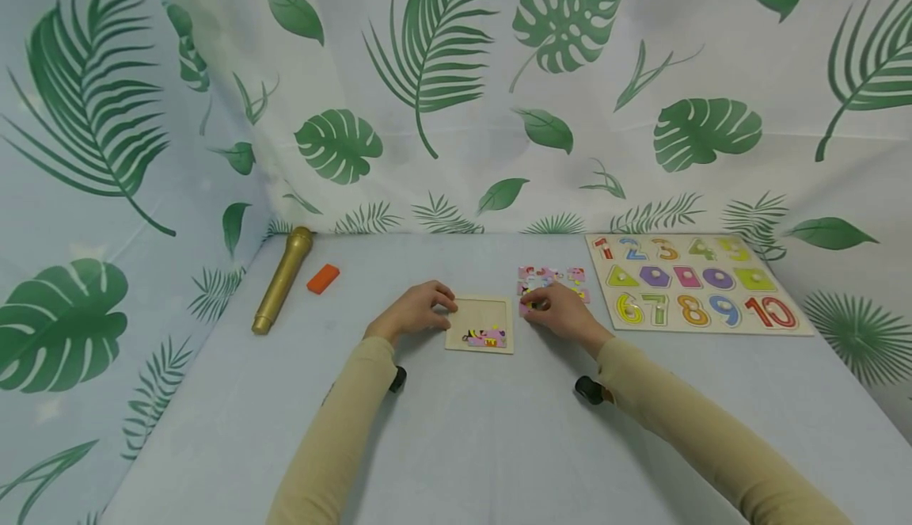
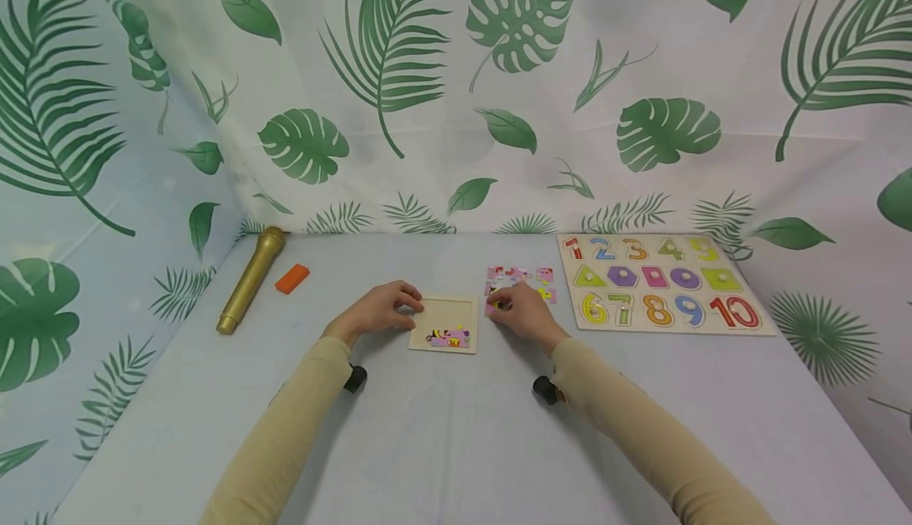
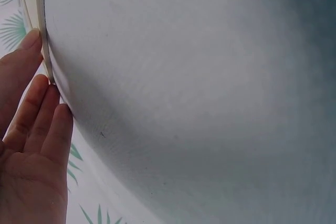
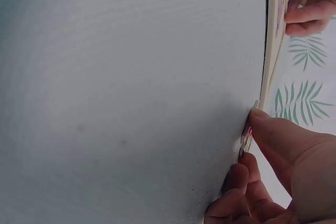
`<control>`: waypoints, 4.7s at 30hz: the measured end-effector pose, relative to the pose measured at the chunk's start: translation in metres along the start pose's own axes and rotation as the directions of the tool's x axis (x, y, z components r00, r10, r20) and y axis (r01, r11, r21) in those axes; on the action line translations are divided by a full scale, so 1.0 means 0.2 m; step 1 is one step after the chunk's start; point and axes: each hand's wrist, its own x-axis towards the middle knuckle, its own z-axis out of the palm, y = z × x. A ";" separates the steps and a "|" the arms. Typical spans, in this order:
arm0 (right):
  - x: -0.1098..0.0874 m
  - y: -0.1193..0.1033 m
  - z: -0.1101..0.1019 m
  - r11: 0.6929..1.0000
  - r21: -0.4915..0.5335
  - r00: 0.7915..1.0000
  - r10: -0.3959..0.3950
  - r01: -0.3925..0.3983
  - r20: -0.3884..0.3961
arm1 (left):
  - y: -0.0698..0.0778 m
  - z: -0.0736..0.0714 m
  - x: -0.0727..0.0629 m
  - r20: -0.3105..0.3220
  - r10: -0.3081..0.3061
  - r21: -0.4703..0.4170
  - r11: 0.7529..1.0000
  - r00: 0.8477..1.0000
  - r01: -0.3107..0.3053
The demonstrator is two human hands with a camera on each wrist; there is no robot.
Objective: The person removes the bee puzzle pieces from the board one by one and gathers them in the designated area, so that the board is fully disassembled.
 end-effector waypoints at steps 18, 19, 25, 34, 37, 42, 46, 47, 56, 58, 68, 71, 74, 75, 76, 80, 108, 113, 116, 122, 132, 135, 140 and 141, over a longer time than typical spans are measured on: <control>0.01 -0.06 -0.01 0.999 0.025 1.000 0.023 -0.023 -0.002 | 0.01 0.00 0.00 0.006 -0.013 -0.011 1.000 1.000 0.013; 0.01 -0.07 -0.01 0.999 0.026 1.000 0.019 -0.019 0.001 | 0.01 -0.01 0.00 0.006 -0.014 -0.013 1.000 1.000 0.014; 0.01 -0.14 0.01 0.999 0.044 1.000 0.012 -0.012 0.012 | 0.00 0.00 0.00 0.002 -0.011 -0.008 1.000 1.000 0.011; -0.04 -0.29 0.12 0.989 0.135 0.994 0.043 -0.057 0.102 | 0.01 -0.01 0.00 0.005 -0.003 -0.008 1.000 1.000 0.003; -0.04 -0.31 0.17 0.991 0.130 0.994 0.018 -0.032 0.112 | 0.00 -0.01 0.00 0.003 0.014 0.006 1.000 1.000 -0.014; -0.03 -0.33 0.21 0.995 0.095 0.990 -0.055 0.043 0.131 | -0.01 0.00 0.00 -0.002 0.029 0.018 0.999 1.000 -0.029; -0.04 -0.35 0.23 0.995 0.059 0.986 -0.091 0.084 0.137 | -0.01 0.00 0.01 -0.001 0.028 0.027 0.999 1.000 -0.028; -0.04 -0.35 0.23 0.994 0.049 0.986 -0.101 0.095 0.135 | -0.01 0.00 0.01 0.000 0.029 0.031 0.999 1.000 -0.029; -0.04 -0.34 0.25 0.993 0.013 0.986 -0.115 0.114 0.118 | -0.01 0.00 0.01 0.004 0.041 0.041 0.998 0.999 -0.042; -0.03 -0.33 0.25 0.994 0.009 0.987 -0.106 0.106 0.121 | -0.01 0.00 0.01 0.004 0.043 0.040 0.998 0.999 -0.043; -0.04 -0.34 0.26 0.993 0.004 0.986 -0.115 0.116 0.124 | -0.01 0.00 0.01 0.003 0.048 0.039 0.998 0.999 -0.048; -0.04 -0.34 0.26 0.993 0.007 0.986 -0.117 0.117 0.117 | -0.01 0.00 0.00 0.004 0.047 0.037 0.998 0.999 -0.047; -0.05 -0.34 0.26 0.994 0.013 0.988 -0.112 0.111 0.108 | 0.00 0.00 0.00 0.003 0.044 0.041 0.998 0.999 -0.044; -0.05 -0.34 0.26 0.994 0.016 0.988 -0.111 0.110 0.107 | 0.00 0.00 0.00 0.003 0.043 0.042 0.998 0.999 -0.043; -0.05 -0.34 0.27 0.994 0.018 0.988 -0.111 0.109 0.105 | 0.00 0.00 0.00 0.003 0.040 0.041 0.998 0.999 -0.040; -0.05 -0.33 0.26 0.994 0.019 0.989 -0.108 0.107 0.101 | 0.00 0.00 0.00 0.002 0.031 0.036 0.999 1.000 -0.031; -0.07 -0.31 0.24 0.992 0.032 0.987 -0.127 0.124 0.101 | -0.01 0.00 0.01 -0.002 0.044 0.045 0.998 0.999 -0.044; -0.07 -0.30 0.25 0.990 0.044 0.986 -0.137 0.133 0.094 | -0.01 0.00 0.01 -0.010 0.042 0.036 0.998 0.999 -0.042; -0.07 -0.29 0.25 0.987 0.047 0.984 -0.155 0.151 0.088 | 0.00 0.00 0.00 -0.008 0.034 0.035 0.999 0.999 -0.033; -0.08 -0.28 0.23 0.982 0.080 0.981 -0.179 0.172 0.079 | 0.01 0.00 0.00 -0.005 0.028 0.037 0.999 1.000 -0.028; -0.09 -0.22 0.13 0.990 0.141 0.998 -0.022 0.014 0.056 | 0.00 0.00 -0.01 -0.007 0.026 0.028 0.999 1.000 -0.026; -0.10 -0.14 0.07 0.991 0.136 0.999 0.013 -0.018 0.034 | 0.01 0.00 -0.01 -0.005 0.024 0.020 1.000 1.000 -0.024; -0.12 0.02 -0.05 0.996 0.083 0.999 0.046 -0.044 -0.019 | 0.01 0.00 -0.01 -0.006 0.024 0.018 1.000 1.000 -0.024; -0.12 0.04 -0.07 0.996 0.077 0.998 0.052 -0.050 -0.023 | 0.01 0.00 -0.01 -0.005 0.024 0.018 1.000 1.000 -0.023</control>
